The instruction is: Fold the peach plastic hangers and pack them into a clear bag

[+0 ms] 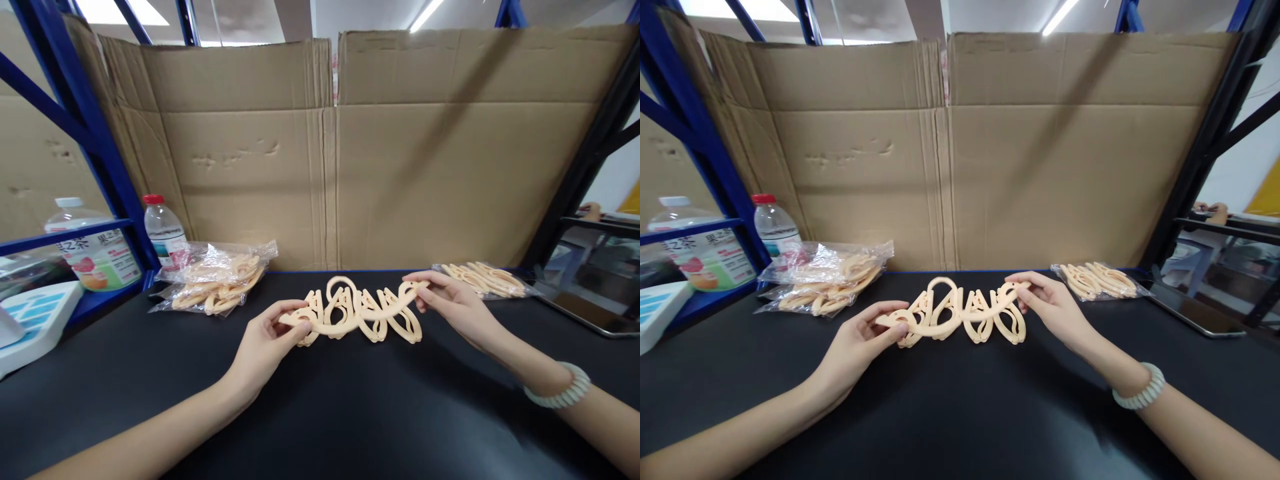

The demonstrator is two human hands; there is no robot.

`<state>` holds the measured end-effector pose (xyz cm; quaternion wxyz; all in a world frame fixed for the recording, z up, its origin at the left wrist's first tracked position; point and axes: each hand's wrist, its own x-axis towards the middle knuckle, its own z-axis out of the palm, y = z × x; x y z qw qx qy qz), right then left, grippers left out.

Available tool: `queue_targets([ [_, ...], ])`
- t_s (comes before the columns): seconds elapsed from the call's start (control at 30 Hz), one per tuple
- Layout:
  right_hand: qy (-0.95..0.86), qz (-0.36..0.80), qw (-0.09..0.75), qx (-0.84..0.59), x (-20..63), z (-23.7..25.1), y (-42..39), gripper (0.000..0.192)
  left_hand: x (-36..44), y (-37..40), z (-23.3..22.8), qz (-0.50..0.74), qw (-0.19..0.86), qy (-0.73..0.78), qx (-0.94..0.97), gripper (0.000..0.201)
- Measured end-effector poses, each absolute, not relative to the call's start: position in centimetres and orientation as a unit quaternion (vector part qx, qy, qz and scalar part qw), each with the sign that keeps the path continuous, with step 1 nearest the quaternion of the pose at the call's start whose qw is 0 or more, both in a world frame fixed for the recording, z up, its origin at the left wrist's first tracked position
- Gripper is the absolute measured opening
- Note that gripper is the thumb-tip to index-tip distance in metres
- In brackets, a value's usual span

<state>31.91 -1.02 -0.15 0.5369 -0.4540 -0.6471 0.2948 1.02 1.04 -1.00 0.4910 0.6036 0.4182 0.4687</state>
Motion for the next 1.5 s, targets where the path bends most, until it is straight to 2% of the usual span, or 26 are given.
queue_targets([
  [0.2,-0.572,0.428,0.565,-0.413,30.2,-1.0,-1.6,0.039,1.7,-0.2,-0.5,0.456,0.514,0.396,0.609,0.038],
  [0.33,-0.555,0.503,0.544,-0.376,28.2,-1.3,-2.4,0.037,2.3,-1.0,-0.4,0.425,0.540,0.375,0.622,0.029],
  [0.53,-0.708,0.508,0.374,-0.318,27.1,-0.5,-3.8,0.016,2.5,-1.3,-0.5,0.408,0.547,0.369,0.631,0.029],
  [0.7,-0.738,0.537,0.292,-0.287,26.6,0.2,-4.9,0.029,2.4,-1.6,-0.6,0.412,0.557,0.361,0.625,0.030],
  [0.93,-0.688,0.581,0.312,-0.302,26.5,-0.5,-5.0,0.043,2.5,-1.9,-0.3,0.454,0.548,0.351,0.609,0.030],
  [1.27,-0.701,0.567,0.309,-0.302,26.3,-0.7,-5.4,0.055,2.5,-2.5,-0.4,0.450,0.451,0.341,0.692,0.011],
  [1.37,-0.719,0.552,0.314,-0.282,26.2,-0.6,-5.7,0.058,2.4,-2.7,-0.6,0.428,0.410,0.343,0.728,0.019],
  [1.5,-0.742,0.537,0.308,-0.257,26.0,-0.4,-6.0,0.060,2.5,-2.9,-0.8,0.404,0.436,0.322,0.737,0.024],
])
